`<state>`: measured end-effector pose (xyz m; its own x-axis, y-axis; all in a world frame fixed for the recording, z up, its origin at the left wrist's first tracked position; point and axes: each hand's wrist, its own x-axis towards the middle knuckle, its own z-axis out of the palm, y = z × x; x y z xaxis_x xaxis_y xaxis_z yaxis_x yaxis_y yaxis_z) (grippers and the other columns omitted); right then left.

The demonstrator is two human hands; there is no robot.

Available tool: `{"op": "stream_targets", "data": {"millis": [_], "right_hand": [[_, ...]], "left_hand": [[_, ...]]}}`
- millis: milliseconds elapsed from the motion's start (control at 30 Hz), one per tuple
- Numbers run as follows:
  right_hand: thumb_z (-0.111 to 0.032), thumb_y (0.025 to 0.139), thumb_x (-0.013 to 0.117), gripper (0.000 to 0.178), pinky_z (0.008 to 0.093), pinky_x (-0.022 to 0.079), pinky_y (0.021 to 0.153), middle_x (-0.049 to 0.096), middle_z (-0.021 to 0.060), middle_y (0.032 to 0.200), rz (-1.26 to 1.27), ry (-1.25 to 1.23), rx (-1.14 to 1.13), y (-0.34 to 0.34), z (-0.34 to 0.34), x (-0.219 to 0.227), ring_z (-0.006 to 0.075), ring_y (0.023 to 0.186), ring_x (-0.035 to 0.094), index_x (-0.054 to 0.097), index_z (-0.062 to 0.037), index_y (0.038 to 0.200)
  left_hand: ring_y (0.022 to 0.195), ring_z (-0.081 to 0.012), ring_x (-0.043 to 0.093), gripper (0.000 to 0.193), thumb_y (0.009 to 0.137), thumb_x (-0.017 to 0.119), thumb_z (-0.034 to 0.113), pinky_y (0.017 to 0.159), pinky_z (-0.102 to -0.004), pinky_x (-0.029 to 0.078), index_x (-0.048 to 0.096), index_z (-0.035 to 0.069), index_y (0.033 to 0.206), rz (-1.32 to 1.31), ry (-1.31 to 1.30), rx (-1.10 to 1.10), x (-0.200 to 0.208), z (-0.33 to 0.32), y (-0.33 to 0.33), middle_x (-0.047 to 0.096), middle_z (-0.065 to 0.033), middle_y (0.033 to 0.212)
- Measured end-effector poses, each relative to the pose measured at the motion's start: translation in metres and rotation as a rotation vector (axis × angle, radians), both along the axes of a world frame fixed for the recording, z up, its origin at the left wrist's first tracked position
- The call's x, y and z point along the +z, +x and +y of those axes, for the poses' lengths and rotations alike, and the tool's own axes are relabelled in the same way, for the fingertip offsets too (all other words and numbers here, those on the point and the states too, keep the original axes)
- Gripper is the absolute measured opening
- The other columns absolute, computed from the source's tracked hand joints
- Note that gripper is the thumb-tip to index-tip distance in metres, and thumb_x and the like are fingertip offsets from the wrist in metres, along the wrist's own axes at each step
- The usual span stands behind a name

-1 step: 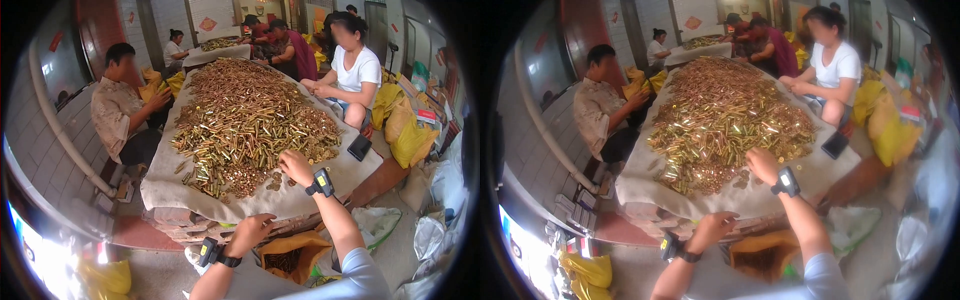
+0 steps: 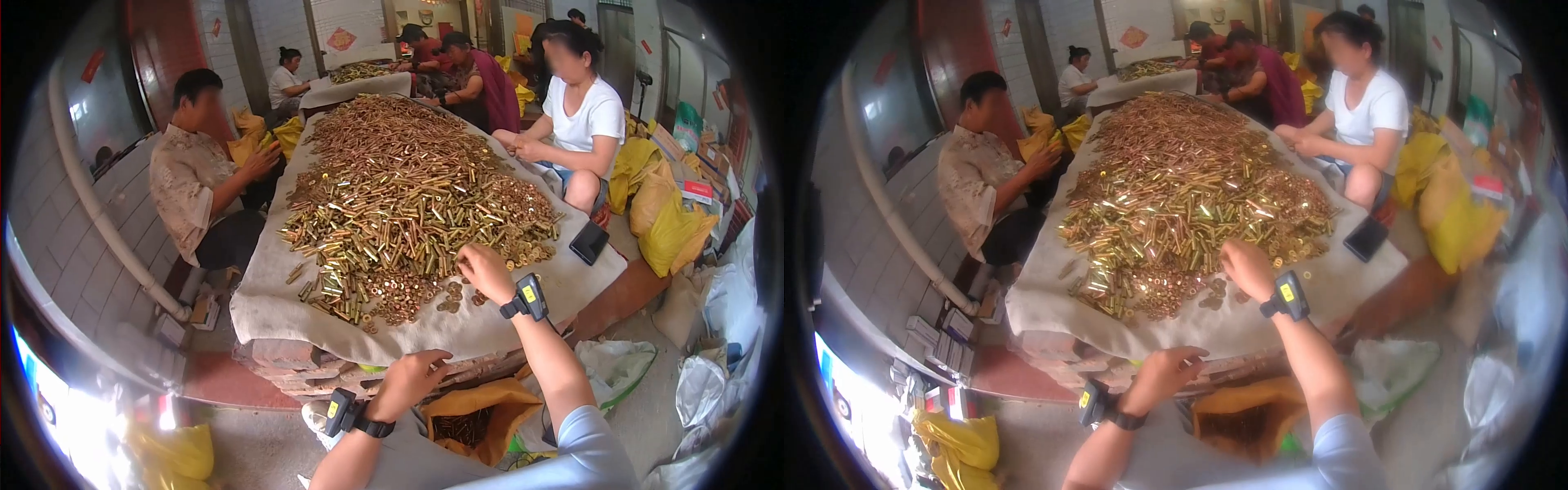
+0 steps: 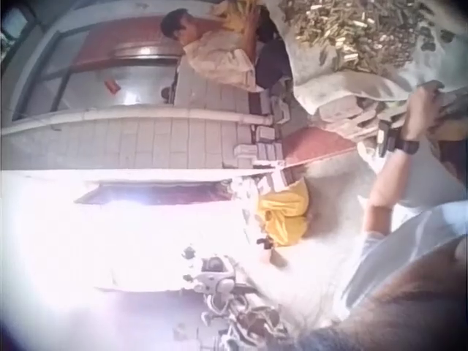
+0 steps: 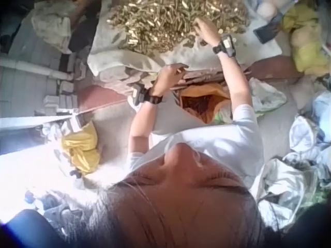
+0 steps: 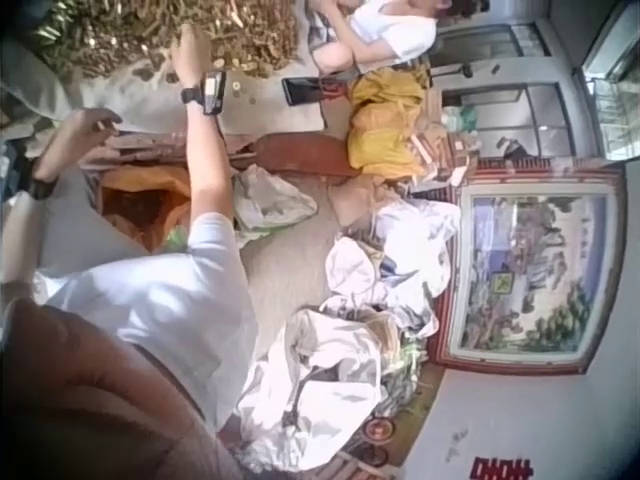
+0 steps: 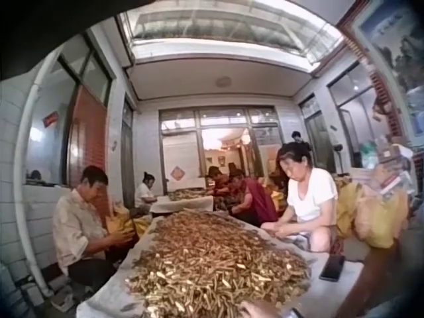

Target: Sorting and picking through a large pile of small brass metal components on a workbench.

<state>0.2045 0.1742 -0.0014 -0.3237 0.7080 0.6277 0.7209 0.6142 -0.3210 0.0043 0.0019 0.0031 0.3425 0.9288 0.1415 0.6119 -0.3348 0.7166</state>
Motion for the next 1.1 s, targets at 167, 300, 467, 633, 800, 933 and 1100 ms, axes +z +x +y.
{"op": "stream_targets", "data": {"millis": [167,300,467,633,800,933,1100], "right_hand": [[-0.009,0.08,0.058,0.02,0.038,0.047,0.068,0.061,0.0134,0.086,0.188,-0.238,-0.11,-0.029,0.021,0.012,0.0281,0.078,0.061,0.056,-0.0041,0.099],[-0.009,0.078,0.064,0.018,0.0331,0.046,0.059,0.058,0.011,0.07,0.271,-0.172,0.039,-0.049,0.057,-0.001,0.0227,0.063,0.057,0.059,-0.0029,0.093],[-0.018,0.074,0.068,0.02,0.0397,0.047,0.067,0.061,0.0151,0.083,0.239,-0.281,-0.093,-0.068,0.078,-0.008,0.0325,0.079,0.06,0.06,-0.0038,0.087],[-0.016,0.076,0.066,0.018,0.0415,0.047,0.062,0.061,0.0157,0.075,0.049,-0.101,-0.196,-0.07,0.074,-0.011,0.0323,0.07,0.06,0.057,-0.0011,0.081],[-0.011,0.081,0.06,0.01,0.0379,0.046,0.064,0.061,0.013,0.078,0.088,-0.016,-0.126,-0.049,0.018,0.017,0.0299,0.071,0.059,0.057,-0.0015,0.082],[-0.008,0.081,0.062,0.011,0.0306,0.044,0.061,0.062,0.0093,0.08,0.214,-0.178,0.181,-0.029,-0.06,0.02,0.0198,0.07,0.058,0.06,-0.0014,0.089],[-0.004,0.08,0.062,0.011,0.0272,0.043,0.058,0.055,0.0077,0.077,0.242,-0.332,0.295,-0.032,-0.129,0.018,0.0165,0.065,0.054,0.059,-0.0009,0.089]], "left_hand": [[0.076,-0.0268,0.064,0.022,0.081,0.062,0.02,0.066,-0.0347,0.05,0.064,0.012,0.102,-0.061,-0.037,0.019,0.005,0.001,-0.01,0.066,-0.0121,0.085],[0.073,-0.0268,0.064,0.022,0.081,0.062,0.02,0.064,-0.0354,0.05,0.064,0.013,0.102,-0.067,-0.038,0.036,0.002,0.001,-0.011,0.066,-0.0121,0.084],[0.072,-0.0274,0.063,0.022,0.082,0.062,0.021,0.063,-0.035,0.05,0.064,0.013,0.102,-0.037,-0.011,0.046,0.004,0.001,-0.012,0.066,-0.0122,0.082],[0.07,-0.0264,0.064,0.022,0.082,0.062,0.021,0.063,-0.0346,0.05,0.064,0.012,0.102,-0.047,-0.017,0.04,0.004,0.0,-0.014,0.066,-0.0108,0.082],[0.068,-0.0233,0.064,0.024,0.082,0.063,0.02,0.06,-0.0343,0.05,0.063,0.009,0.104,-0.113,0.003,0.139,0.005,0.007,-0.023,0.067,-0.0093,0.086],[0.067,-0.0252,0.063,0.032,0.081,0.065,0.018,0.062,-0.0343,0.05,0.059,0.006,0.11,-0.178,0.13,0.283,-0.002,0.02,-0.022,0.063,-0.0106,0.094],[0.07,-0.0259,0.063,0.026,0.078,0.067,0.014,0.063,-0.0346,0.049,0.063,0.004,0.102,-0.127,0.234,0.201,-0.003,0.02,-0.019,0.061,-0.0117,0.09]]}}
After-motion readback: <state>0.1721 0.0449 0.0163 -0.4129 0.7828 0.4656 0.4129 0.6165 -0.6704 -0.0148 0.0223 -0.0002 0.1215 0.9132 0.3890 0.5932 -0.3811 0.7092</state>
